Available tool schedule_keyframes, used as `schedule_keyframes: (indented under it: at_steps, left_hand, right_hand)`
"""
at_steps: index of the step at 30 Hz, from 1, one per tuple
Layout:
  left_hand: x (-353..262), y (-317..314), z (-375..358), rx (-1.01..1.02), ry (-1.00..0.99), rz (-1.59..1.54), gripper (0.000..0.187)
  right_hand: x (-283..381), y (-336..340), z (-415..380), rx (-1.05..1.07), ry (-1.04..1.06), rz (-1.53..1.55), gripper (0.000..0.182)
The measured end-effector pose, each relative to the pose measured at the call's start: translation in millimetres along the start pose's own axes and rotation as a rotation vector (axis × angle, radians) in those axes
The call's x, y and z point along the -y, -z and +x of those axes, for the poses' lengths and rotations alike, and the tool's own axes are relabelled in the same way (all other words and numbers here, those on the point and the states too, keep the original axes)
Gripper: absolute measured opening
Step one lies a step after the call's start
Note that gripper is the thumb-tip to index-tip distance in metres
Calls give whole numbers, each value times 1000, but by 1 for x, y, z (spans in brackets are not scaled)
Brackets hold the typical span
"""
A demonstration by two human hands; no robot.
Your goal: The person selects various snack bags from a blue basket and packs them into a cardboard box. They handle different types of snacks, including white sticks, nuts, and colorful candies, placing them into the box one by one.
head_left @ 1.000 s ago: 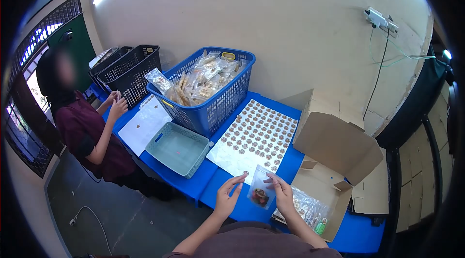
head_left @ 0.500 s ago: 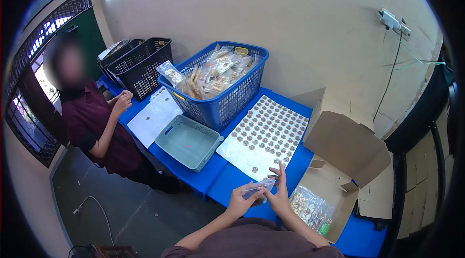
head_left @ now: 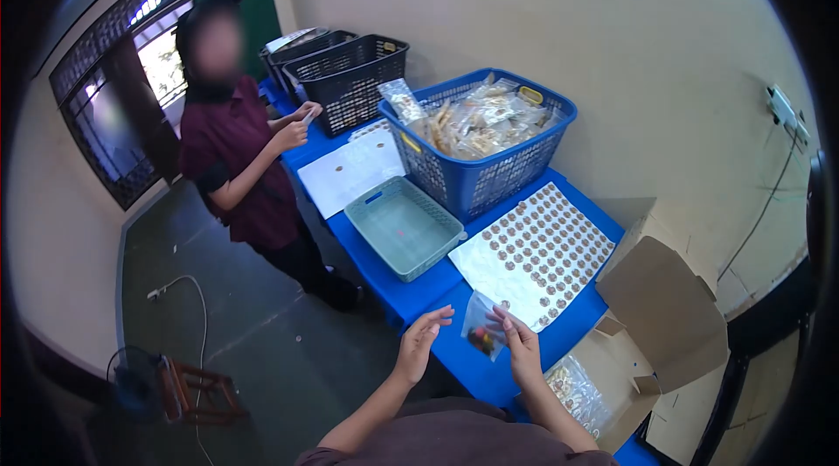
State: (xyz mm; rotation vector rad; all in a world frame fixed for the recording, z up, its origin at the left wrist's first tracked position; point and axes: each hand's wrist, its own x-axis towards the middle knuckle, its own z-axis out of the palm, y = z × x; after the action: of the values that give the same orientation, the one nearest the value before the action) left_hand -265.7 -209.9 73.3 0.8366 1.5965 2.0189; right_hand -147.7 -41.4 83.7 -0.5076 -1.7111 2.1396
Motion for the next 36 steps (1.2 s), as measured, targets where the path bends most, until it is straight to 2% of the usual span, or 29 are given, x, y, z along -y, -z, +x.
schedule_keyframes:
  at_steps: [2,3,4,6,7,8,10,11,12,14,15,17,18,19,20,22,24,25,27,28,29,30,31,33,34,36]
  left_hand:
    - [-5,-2,-12,40,22,-2,48]
    - [-5,-7,-17,68,-2,17,57]
    - [-6,-14,-25,54,-7,22,57]
    - [-15,-33,-43,31,3,82,62]
    - [-20,-44,-48,-86,-49,126,52]
    - [-18,-47,-52,-91,-53,126,52]
    - [-22,-52,-61,-70,146,38,38]
    - [-27,-58,-72,-95,297,-87,28]
    - [-24,-62,-77,-89,299,-88,28]
    - [-10,-71,-88,-56,213,-33,30]
    - [-4,-79,-92,-47,214,-36,30]
    - [8,-98,-100,27,245,-236,32]
    - [4,-107,-102,42,251,-242,32]
    - [0,-116,-103,140,298,-125,34]
    - [-3,-125,-104,240,342,-9,36]
    - [1,-138,-104,288,317,55,37]
    - [4,-152,-106,236,387,-27,40]
    - [8,-158,-109,147,533,-82,40]
    - [7,-169,-109,238,496,-58,40]
    - [4,-176,-109,302,450,-33,40]
    - [-1,-186,-113,347,292,-10,43]
    - [-4,-193,-116,359,294,-12,43]
    - [-5,-199,-119,425,322,-47,44]
    - [2,-208,-121,571,334,-44,49]
    - [8,-212,-125,581,334,-45,49]
    - [11,-222,-134,603,221,-76,55]
  right_hand:
    - [4,-12,-2,73,49,23,42]
    - [0,-17,-4,156,86,-86,48]
    - [-2,-22,-9,172,87,-84,48]
    - [0,-32,-21,323,282,-174,43]
    - [1,-30,-25,327,293,-255,39]
    - [3,-30,-30,332,296,-256,39]
    - [7,-33,-46,-48,363,-334,38]
    - [11,-32,-52,-152,333,-317,34]
    - [9,-21,-55,-158,332,-318,34]
    - [2,8,-61,177,275,-289,22]
    - [5,12,-71,126,149,-127,21]
    - [7,28,-84,41,108,-44,24]
    - [9,36,-92,-36,68,42,28]
    - [14,40,-98,-91,15,269,35]
    - [15,47,-104,-110,18,266,35]
    - [20,60,-116,-108,72,307,39]
    - [25,65,-135,-150,72,262,41]
    - [25,68,-146,-96,65,156,42]
    - [22,81,-165,-44,5,44,43]
    - [19,90,-173,-64,10,43,43]
    - [12,101,-179,-110,-42,61,43]
    - [7,109,-183,-153,-96,79,42]
    - [1,112,-186,-298,-29,111,33]
    - [4,129,-190,-362,11,168,28]
    - [9,137,-192,-416,49,222,24]
    - [12,151,-201,-453,50,203,21]
